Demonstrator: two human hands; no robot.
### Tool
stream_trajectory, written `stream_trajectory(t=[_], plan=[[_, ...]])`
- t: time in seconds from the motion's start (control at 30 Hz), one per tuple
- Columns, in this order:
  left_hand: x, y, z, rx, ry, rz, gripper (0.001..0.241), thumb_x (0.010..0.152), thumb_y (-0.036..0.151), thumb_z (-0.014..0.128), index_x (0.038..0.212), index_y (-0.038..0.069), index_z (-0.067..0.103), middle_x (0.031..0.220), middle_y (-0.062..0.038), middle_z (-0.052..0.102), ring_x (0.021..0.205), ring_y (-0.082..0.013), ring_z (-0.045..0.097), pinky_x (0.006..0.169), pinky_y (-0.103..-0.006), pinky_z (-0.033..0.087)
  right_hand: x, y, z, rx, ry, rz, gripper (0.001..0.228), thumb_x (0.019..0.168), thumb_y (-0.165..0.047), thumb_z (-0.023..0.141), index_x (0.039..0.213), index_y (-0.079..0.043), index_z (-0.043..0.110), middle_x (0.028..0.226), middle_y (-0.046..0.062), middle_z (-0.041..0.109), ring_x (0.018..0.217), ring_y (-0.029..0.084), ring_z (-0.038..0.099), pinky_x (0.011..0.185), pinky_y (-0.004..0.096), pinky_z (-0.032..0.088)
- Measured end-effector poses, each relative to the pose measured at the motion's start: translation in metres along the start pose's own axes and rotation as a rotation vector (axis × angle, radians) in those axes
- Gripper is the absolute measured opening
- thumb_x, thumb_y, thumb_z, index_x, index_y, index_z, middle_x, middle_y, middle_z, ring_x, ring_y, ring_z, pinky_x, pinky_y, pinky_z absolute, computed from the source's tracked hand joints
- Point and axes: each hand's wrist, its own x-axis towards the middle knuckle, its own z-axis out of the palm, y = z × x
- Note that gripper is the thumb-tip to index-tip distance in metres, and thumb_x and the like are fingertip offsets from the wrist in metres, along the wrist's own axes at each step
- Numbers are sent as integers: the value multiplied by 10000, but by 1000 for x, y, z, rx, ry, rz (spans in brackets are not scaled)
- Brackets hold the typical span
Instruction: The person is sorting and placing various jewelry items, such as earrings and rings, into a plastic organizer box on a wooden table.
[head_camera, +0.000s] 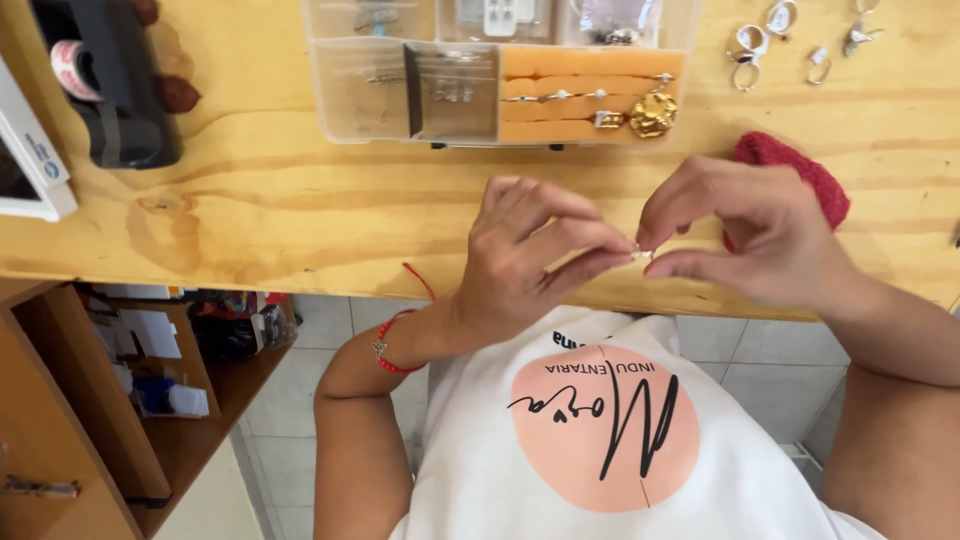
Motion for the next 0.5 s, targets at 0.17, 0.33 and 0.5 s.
stream_trajectory(t=[0.17, 0.33, 0.5], plan=[[-31, -2, 4, -120, 111, -97, 56, 982, 231, 721, 987, 176, 720, 933, 35, 656, 821, -120, 605, 861, -322, 382, -1, 4, 22, -164, 57, -229, 117, 859, -17, 773, 958, 6, 715, 930, 111, 731, 803, 178, 718, 700, 237, 578], [-45, -7, 6, -268, 21, -225, 331, 980, 347, 712, 1205, 119, 629, 1147, -40, 684, 1080, -216, 695, 987, -348, 485, 4, -6, 24, -398, 52, -308, 72, 939, -18, 714, 993, -39, 757, 903, 44, 741, 766, 177, 676, 677, 254, 493], [-43, -8, 14, -321, 59, -248, 281, 962, 218, 775, 1169, 113, 616, 1099, -13, 724, 950, -187, 716, 936, -326, 527, 8, -4, 26, -334, 89, -259, 144, 861, -3, 814, 957, 36, 714, 861, 118, 740, 736, 199, 689, 686, 283, 521]])
